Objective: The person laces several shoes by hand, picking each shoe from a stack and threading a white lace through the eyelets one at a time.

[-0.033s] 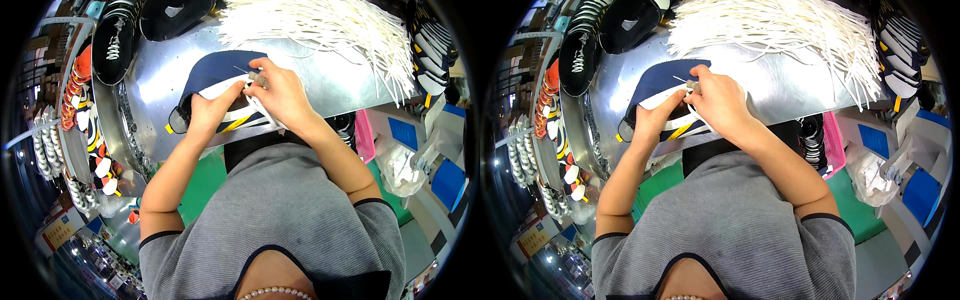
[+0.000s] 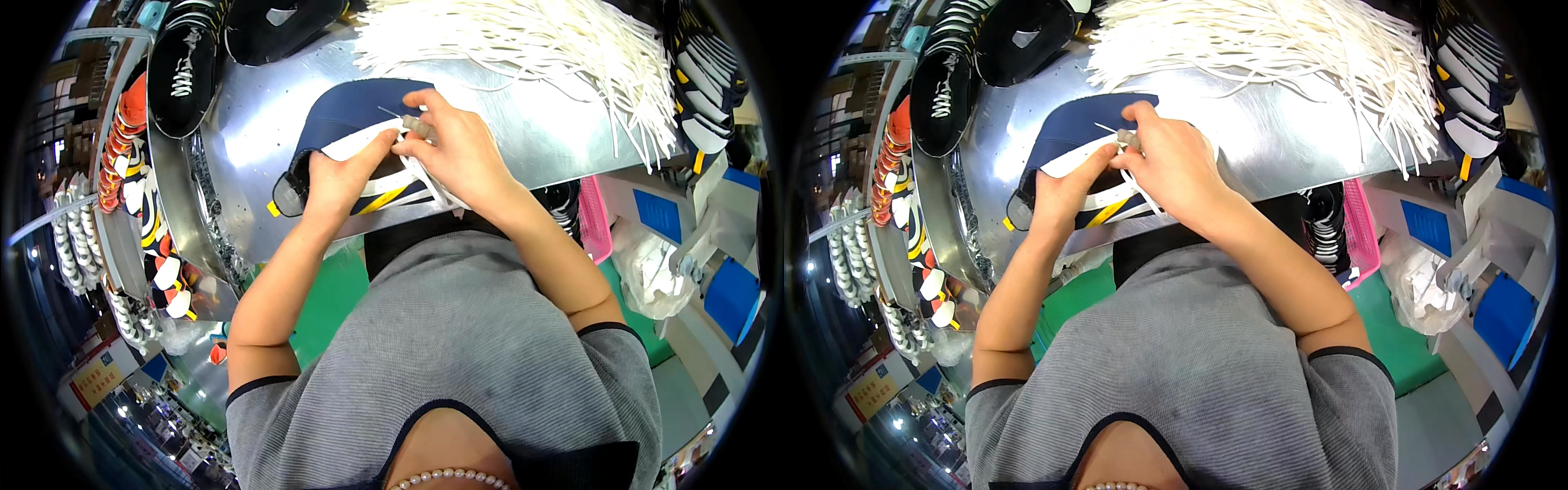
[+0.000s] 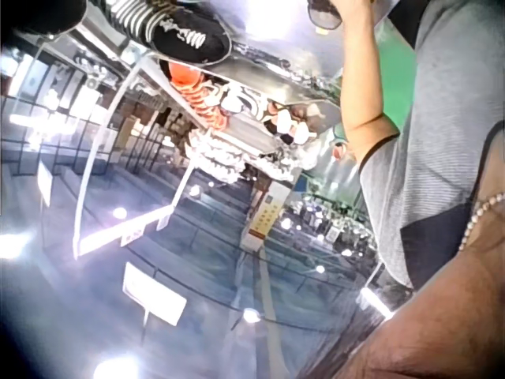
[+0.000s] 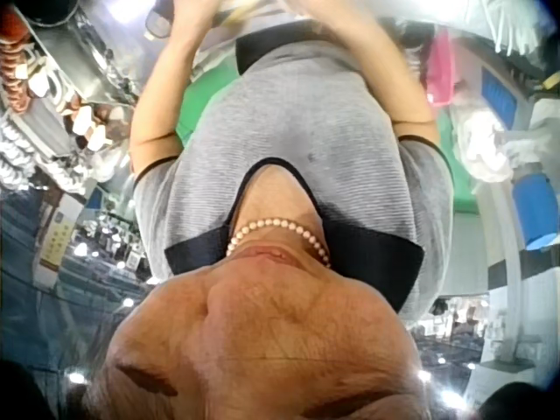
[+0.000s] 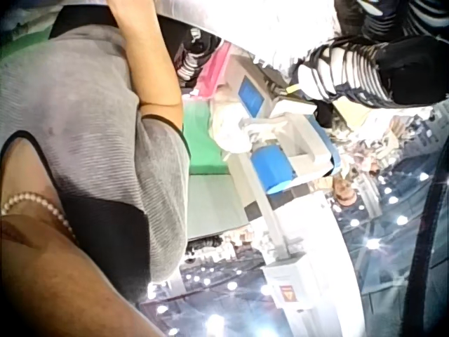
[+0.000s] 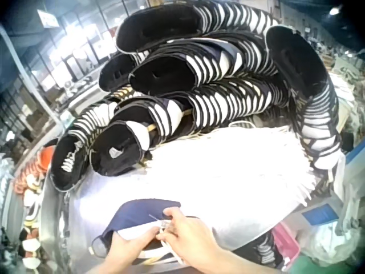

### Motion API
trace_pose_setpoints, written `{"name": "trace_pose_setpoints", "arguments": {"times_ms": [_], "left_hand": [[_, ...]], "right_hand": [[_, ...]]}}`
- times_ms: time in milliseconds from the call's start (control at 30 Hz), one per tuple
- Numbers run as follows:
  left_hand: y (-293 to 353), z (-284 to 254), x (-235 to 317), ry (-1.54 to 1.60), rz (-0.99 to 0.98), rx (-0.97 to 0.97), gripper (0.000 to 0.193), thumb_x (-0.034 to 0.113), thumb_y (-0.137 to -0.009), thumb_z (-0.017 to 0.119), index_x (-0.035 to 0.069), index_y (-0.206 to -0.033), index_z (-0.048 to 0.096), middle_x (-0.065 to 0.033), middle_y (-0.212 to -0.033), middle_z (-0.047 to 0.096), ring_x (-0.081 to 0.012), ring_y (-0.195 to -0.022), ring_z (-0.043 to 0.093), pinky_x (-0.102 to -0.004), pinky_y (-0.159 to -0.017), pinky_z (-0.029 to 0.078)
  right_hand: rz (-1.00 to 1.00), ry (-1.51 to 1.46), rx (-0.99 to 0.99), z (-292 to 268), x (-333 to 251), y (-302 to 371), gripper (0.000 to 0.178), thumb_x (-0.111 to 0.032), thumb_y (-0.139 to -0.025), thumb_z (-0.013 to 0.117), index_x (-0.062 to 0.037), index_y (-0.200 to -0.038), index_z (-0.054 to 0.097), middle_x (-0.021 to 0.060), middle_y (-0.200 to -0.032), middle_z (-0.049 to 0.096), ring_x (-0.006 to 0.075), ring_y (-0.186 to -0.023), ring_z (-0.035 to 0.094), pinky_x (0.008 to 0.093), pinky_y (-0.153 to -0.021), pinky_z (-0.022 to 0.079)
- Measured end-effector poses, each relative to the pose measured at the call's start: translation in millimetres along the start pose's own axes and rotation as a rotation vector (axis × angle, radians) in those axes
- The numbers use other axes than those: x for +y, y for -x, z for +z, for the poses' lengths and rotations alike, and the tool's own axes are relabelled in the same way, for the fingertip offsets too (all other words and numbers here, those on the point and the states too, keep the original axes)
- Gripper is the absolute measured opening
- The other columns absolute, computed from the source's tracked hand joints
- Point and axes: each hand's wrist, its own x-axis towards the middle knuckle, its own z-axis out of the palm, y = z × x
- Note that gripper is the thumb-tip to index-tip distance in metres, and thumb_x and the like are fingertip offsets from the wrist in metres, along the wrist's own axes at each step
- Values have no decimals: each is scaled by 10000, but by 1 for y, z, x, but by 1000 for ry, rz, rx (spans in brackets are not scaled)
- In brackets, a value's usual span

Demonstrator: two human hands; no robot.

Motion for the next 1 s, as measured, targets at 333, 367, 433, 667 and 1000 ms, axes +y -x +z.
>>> {"name": "trace_pose_setpoints", "arguments": {"times_ms": [333,367,433,667,1000], "left_hand": [[6,1,-5,-6,103,17,183,90,-871,756,4,-1021,697,-37,-927,710,-91,-809,653,-242,-722,527],[6,2,-4,-26,108,-1,163,83,-880,742,1,-1013,695,-41,-921,710,-96,-809,657,-245,-723,529],[8,1,-4,-47,114,-29,144,75,-889,729,-3,-1005,694,-45,-914,711,-101,-808,660,-248,-723,531],[18,7,7,-40,198,-106,128,95,-965,620,-11,-1004,680,-41,-848,711,-91,-752,624,-241,-693,499],[9,-7,3,-63,-64,-123,326,85,-819,781,-3,-1114,673,-55,-1044,701,-131,-942,636,-284,-841,511]], "right_hand": [[-61,62,-105,-26,3,9,177,-221,-949,595,-46,-976,600,140,-775,688,342,-760,670,447,-699,505],[-61,63,-101,-25,2,7,177,-221,-949,595,-46,-976,600,140,-775,688,342,-760,670,447,-699,505],[-100,146,-107,-24,1,2,156,-176,-911,615,-27,-950,593,156,-751,684,347,-741,680,452,-675,519],[-212,467,-96,4,-10,-14,187,-137,-840,654,19,-929,604,206,-767,684,374,-753,694,454,-675,546],[-116,-34,63,1,24,-16,205,-215,-989,574,-76,-1137,606,94,-796,669,234,-741,656,338,-691,505]]}}
